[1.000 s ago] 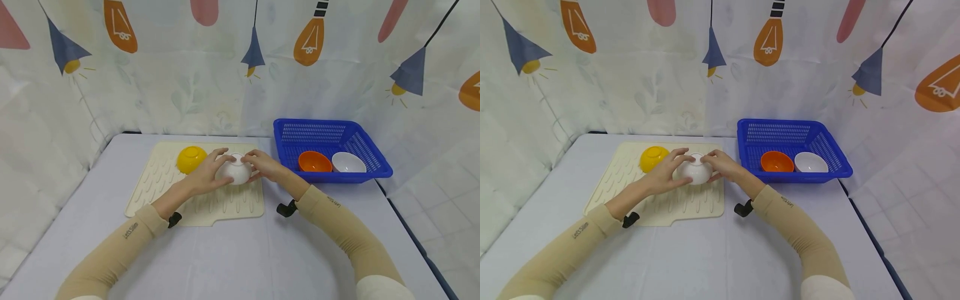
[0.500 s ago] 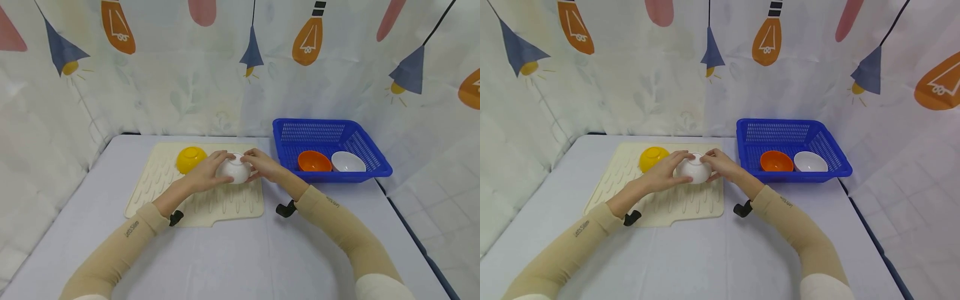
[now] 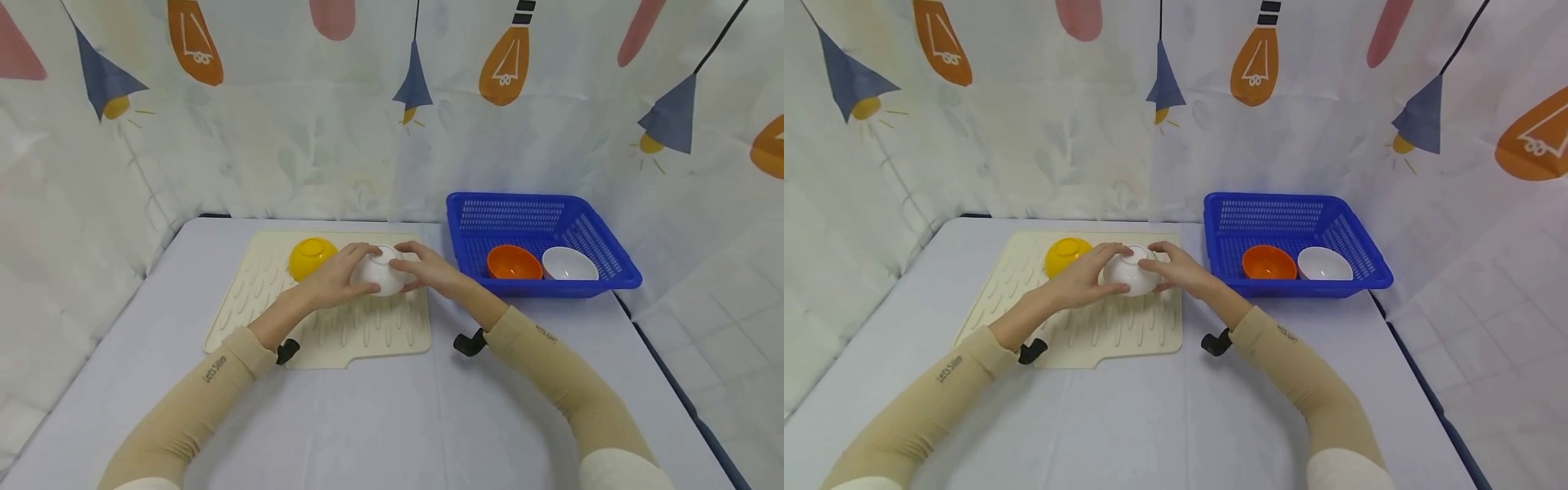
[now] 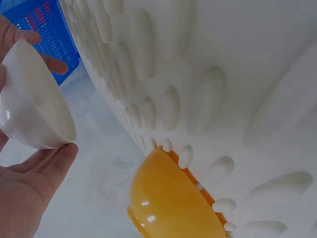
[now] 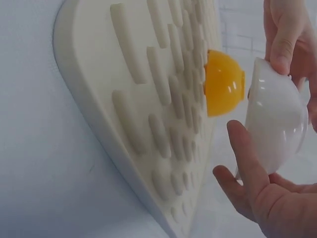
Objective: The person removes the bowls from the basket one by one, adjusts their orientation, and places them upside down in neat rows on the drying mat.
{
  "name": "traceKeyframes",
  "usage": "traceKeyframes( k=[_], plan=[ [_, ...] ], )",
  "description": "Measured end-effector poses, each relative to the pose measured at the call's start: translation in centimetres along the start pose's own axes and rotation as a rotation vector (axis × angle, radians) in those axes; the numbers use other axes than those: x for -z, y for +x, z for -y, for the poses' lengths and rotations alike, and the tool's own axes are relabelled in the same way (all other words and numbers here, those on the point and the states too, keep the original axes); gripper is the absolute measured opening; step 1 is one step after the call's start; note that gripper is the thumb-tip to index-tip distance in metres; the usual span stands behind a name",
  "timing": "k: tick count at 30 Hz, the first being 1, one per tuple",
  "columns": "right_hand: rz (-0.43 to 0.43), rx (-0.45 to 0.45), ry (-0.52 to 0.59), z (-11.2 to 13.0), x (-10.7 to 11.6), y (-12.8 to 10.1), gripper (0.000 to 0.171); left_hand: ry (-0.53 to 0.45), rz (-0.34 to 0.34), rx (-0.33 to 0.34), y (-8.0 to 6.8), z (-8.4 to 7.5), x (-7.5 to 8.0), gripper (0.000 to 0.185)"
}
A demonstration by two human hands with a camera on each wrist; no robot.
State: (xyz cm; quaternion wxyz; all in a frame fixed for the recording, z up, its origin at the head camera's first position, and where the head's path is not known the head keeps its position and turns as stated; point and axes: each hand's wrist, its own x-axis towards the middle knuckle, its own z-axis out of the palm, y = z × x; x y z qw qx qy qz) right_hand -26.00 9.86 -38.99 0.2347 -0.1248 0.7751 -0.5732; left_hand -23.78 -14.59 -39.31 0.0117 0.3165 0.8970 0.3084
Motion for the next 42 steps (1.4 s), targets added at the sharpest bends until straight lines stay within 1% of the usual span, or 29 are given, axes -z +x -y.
traceKeyframes(
  k=[2,7,9,15,18,22,24,26,29,32,34,37,42],
  plan=[
    [0.018,0.007,-0.033,-0.1,0.1,-0.1,0.07,-0.004,0.0,0.003,0.0,0.1,0.0,0.062],
    [0.018,0.056,-0.207,-0.4,0.3,-0.3,0.087,-0.014,-0.017,0.005,-0.1,0.3,-0.1,0.061],
    [0.008,0.079,-0.268,-0.6,0.3,-0.3,0.09,-0.015,-0.019,0.003,0.0,0.3,-0.1,0.061],
    [0.001,0.208,-0.342,-0.7,0.3,-0.4,0.093,-0.016,-0.028,-0.026,0.1,0.3,0.0,0.061],
    [0.0,0.275,-0.359,-0.9,0.2,-0.2,0.09,-0.026,-0.034,-0.014,0.1,0.2,0.0,0.06],
    [-0.016,0.328,-0.401,-1.3,0.2,-0.1,0.084,-0.048,-0.04,-0.001,0.0,0.2,0.2,0.06],
    [-0.026,0.359,-0.416,-1.3,0.2,-0.1,0.084,-0.056,-0.043,0.001,0.0,0.2,0.3,0.06],
    [-0.031,0.39,-0.413,-1.3,0.1,-0.1,0.082,-0.06,-0.048,0.004,0.0,0.4,0.3,0.06],
    [-0.032,0.428,-0.39,-1.3,0.0,-0.1,0.074,-0.067,-0.054,0.011,0.1,0.5,0.5,0.061],
    [-0.04,0.451,-0.379,-1.4,-0.1,-0.1,0.063,-0.061,-0.057,0.012,0.2,0.6,0.7,0.06],
    [-0.047,0.459,-0.373,-1.4,-0.1,0.0,0.059,-0.057,-0.054,0.017,0.3,0.5,0.9,0.06],
    [-0.042,0.471,-0.361,-1.6,0.0,0.0,0.058,-0.051,-0.044,0.029,0.3,0.5,1.0,0.061],
    [-0.027,0.498,-0.362,-1.9,0.2,0.2,0.057,-0.091,-0.031,0.034,0.3,0.6,1.0,0.061]
  ],
)
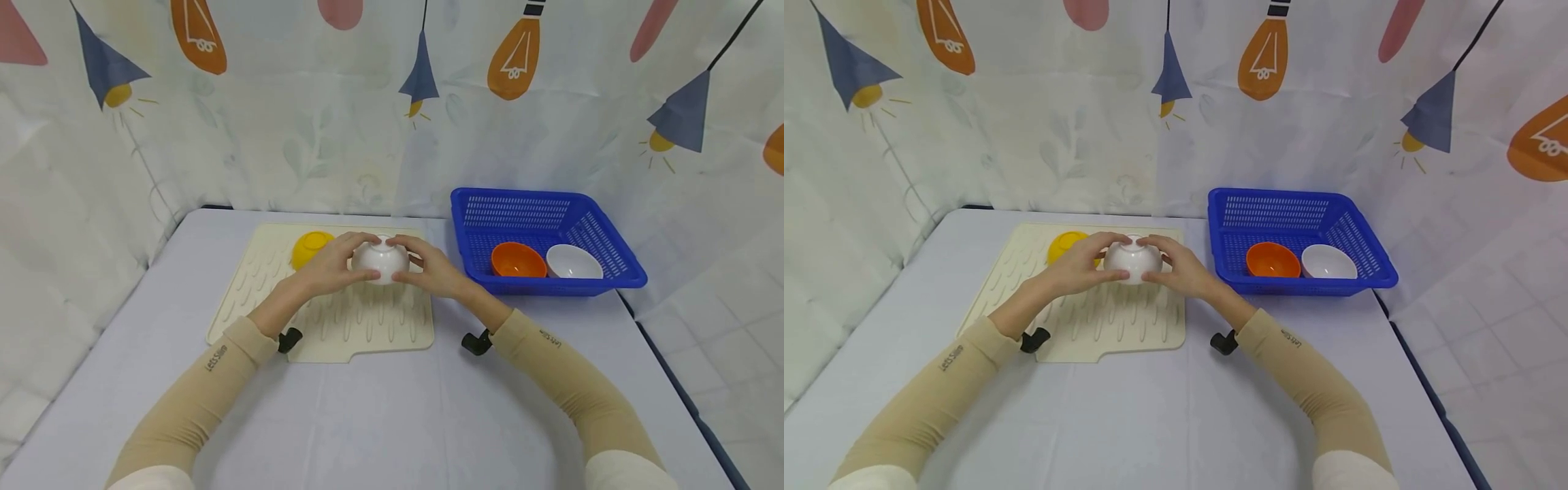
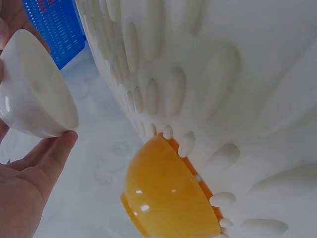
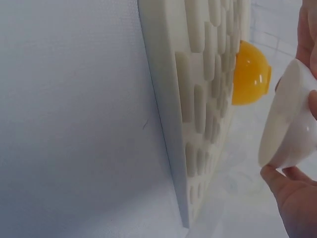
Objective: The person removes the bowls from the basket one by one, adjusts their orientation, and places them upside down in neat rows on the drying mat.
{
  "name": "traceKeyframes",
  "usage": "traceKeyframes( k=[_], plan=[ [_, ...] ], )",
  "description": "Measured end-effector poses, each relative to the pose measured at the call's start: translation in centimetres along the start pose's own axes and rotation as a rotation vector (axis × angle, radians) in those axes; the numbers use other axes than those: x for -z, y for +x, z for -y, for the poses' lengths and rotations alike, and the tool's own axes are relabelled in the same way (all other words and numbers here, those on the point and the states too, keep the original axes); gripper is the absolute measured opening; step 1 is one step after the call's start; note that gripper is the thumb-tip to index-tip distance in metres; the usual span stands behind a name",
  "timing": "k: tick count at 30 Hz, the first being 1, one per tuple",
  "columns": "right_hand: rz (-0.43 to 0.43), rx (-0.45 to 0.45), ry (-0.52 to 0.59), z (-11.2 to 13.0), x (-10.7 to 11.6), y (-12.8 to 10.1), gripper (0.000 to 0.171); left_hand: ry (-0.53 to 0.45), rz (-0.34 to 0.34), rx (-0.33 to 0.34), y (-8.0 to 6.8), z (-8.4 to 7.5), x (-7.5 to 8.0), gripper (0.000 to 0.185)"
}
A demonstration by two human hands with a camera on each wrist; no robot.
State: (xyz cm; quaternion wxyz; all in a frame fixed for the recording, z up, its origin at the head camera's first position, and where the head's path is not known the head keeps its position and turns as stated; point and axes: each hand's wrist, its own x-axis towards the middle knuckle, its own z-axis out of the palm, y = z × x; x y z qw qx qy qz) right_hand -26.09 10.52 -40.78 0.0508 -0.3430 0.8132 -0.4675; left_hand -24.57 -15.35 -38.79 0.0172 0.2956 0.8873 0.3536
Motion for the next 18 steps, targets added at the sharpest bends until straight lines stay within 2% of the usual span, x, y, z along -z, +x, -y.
traceKeyframes(
  k=[9,18],
  plan=[
    [0.024,-0.022,-0.01,-0.4,-0.2,0.6,0.058,0.021,0.013,0.034,0.3,0.7,0.0,0.061],
    [-0.025,-0.049,-0.063,-0.6,-0.6,1.3,0.057,0.055,0.016,0.029,1.5,1.5,-0.2,0.061]
  ],
)
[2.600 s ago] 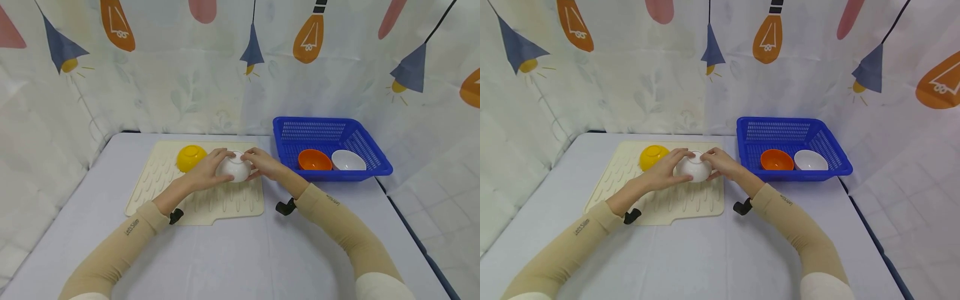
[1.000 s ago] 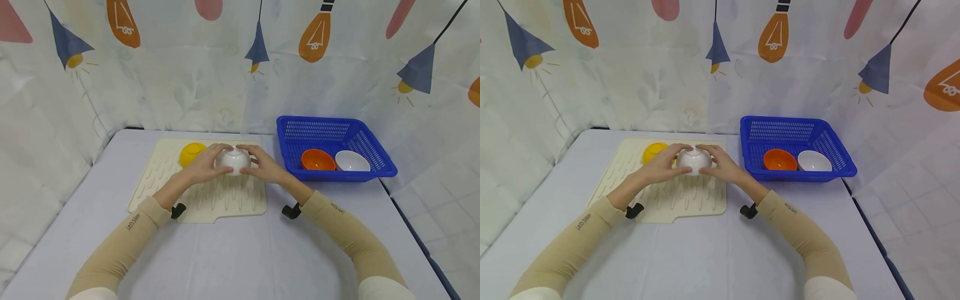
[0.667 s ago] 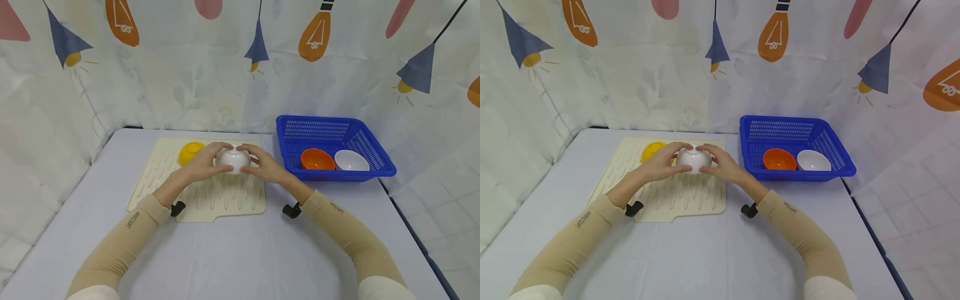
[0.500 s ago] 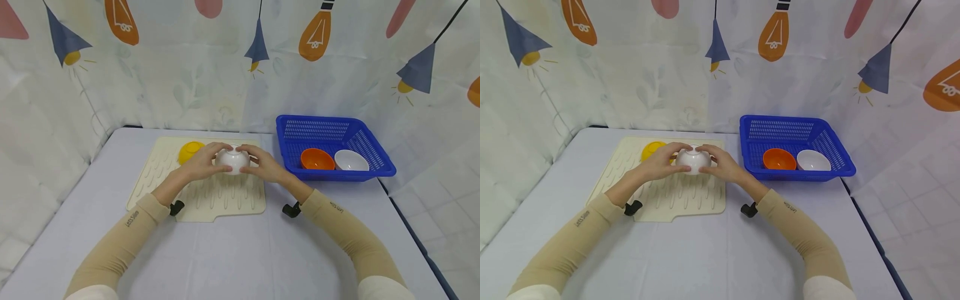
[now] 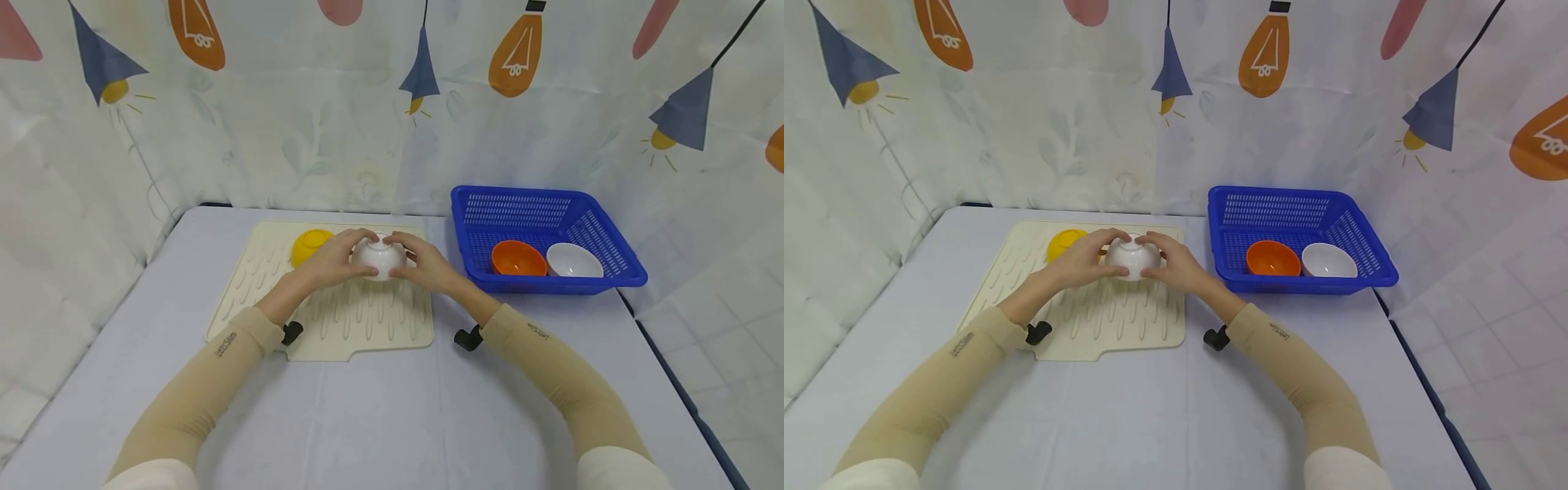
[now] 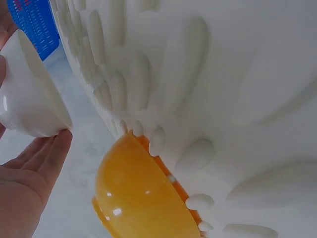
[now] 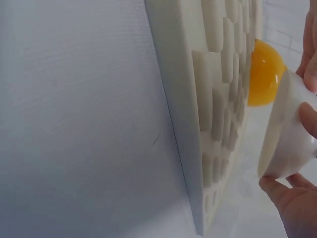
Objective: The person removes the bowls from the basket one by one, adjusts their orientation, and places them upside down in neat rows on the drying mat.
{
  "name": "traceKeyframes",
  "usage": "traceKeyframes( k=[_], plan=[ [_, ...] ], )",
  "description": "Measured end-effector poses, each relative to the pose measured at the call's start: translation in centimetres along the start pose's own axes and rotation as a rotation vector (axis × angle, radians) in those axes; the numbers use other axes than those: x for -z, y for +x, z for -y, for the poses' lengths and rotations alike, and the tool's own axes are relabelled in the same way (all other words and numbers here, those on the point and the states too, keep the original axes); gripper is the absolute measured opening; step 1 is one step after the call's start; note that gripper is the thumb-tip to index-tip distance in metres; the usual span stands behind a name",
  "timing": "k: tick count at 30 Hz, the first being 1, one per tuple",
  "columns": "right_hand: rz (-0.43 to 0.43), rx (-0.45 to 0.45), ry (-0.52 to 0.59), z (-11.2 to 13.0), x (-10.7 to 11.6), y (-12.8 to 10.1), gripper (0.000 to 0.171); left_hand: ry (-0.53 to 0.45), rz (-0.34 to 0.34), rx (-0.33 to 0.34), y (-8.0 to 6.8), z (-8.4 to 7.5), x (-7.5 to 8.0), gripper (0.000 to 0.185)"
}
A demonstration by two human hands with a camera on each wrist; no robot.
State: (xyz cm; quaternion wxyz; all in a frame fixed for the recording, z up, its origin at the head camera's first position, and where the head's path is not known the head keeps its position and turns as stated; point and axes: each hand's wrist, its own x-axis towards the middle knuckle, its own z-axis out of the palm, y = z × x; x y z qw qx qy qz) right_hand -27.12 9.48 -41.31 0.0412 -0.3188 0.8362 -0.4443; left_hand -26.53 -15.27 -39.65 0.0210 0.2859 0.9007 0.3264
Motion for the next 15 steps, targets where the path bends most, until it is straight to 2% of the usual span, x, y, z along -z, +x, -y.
traceKeyframes(
  k=[11,15],
  plan=[
    [-0.041,-0.074,-0.046,-1.1,-0.2,1.1,0.057,0.056,0.008,0.013,1.9,0.9,-0.4,0.06],
    [-0.048,-0.086,-0.042,-1.6,-0.3,1.5,0.058,0.053,0.015,0.039,2.5,1.1,-0.4,0.06]
  ],
)
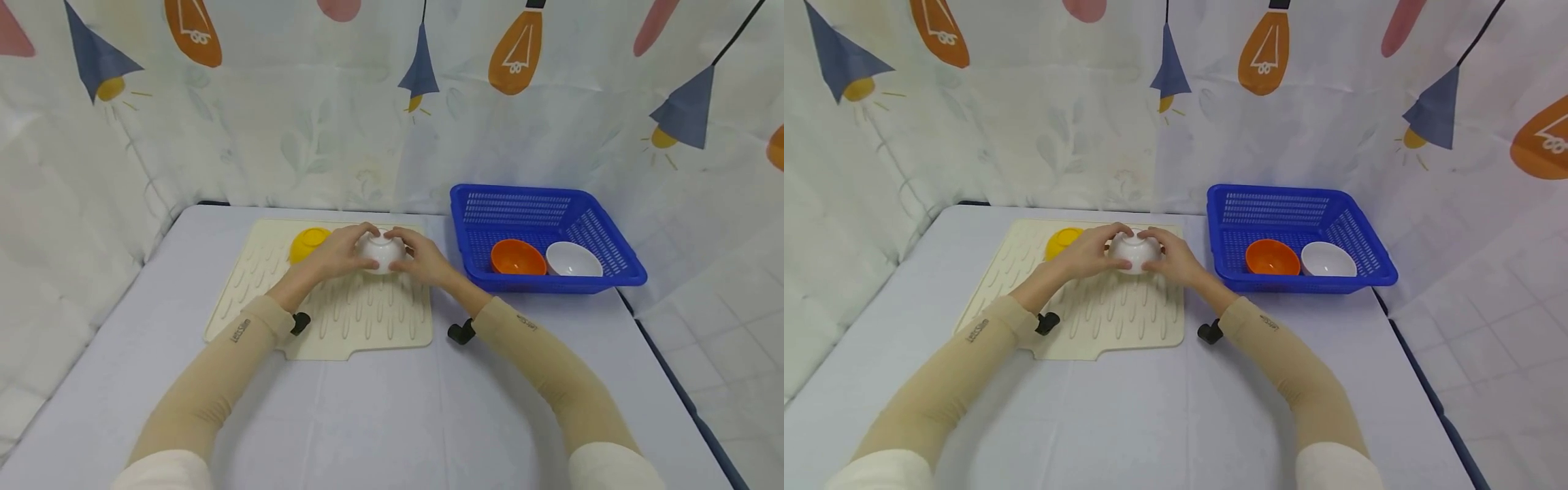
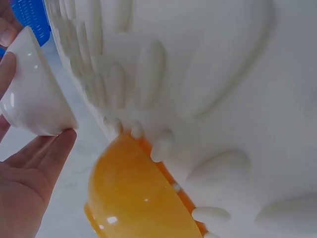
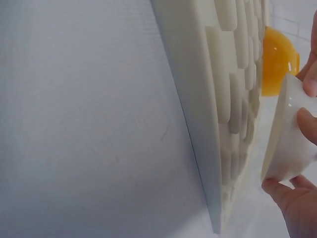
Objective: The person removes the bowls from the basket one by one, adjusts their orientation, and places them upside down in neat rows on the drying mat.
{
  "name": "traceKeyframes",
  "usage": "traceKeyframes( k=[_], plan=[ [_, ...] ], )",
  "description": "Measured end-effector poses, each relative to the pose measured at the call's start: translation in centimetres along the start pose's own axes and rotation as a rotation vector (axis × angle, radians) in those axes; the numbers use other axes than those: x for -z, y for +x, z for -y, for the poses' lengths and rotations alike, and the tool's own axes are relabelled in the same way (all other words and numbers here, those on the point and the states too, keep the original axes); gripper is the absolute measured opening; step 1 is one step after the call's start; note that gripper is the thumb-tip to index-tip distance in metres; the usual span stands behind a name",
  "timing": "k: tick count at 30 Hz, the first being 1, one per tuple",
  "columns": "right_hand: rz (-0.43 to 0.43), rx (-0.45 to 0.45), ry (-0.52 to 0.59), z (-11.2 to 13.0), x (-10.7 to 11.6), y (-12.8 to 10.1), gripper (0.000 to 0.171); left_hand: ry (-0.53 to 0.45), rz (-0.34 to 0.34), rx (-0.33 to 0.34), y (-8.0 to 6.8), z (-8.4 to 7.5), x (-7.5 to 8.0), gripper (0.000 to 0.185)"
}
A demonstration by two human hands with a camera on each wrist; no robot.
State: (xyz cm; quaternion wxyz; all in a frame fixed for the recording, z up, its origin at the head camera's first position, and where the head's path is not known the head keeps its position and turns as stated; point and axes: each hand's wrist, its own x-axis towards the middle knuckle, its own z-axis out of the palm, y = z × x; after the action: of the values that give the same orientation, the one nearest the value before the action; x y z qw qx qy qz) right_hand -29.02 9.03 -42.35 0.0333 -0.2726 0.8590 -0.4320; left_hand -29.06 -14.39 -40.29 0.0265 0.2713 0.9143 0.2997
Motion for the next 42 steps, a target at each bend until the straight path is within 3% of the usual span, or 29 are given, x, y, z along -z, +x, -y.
traceKeyframes(
  k=[7,25,42],
  plan=[
    [0.003,-0.024,-0.003,-0.5,-0.6,0.7,0.058,-0.006,0.028,0.037,0.6,0.7,-0.2,0.059],
    [-0.012,-0.036,-0.146,-0.7,-1.2,1.5,0.056,0.035,0.042,0.064,1.5,1.2,-1.2,0.059],
    [0.011,-0.039,-0.131,-0.9,-0.8,1.0,0.055,0.084,0.07,0.055,0.8,0.5,-0.8,0.057]
  ],
)
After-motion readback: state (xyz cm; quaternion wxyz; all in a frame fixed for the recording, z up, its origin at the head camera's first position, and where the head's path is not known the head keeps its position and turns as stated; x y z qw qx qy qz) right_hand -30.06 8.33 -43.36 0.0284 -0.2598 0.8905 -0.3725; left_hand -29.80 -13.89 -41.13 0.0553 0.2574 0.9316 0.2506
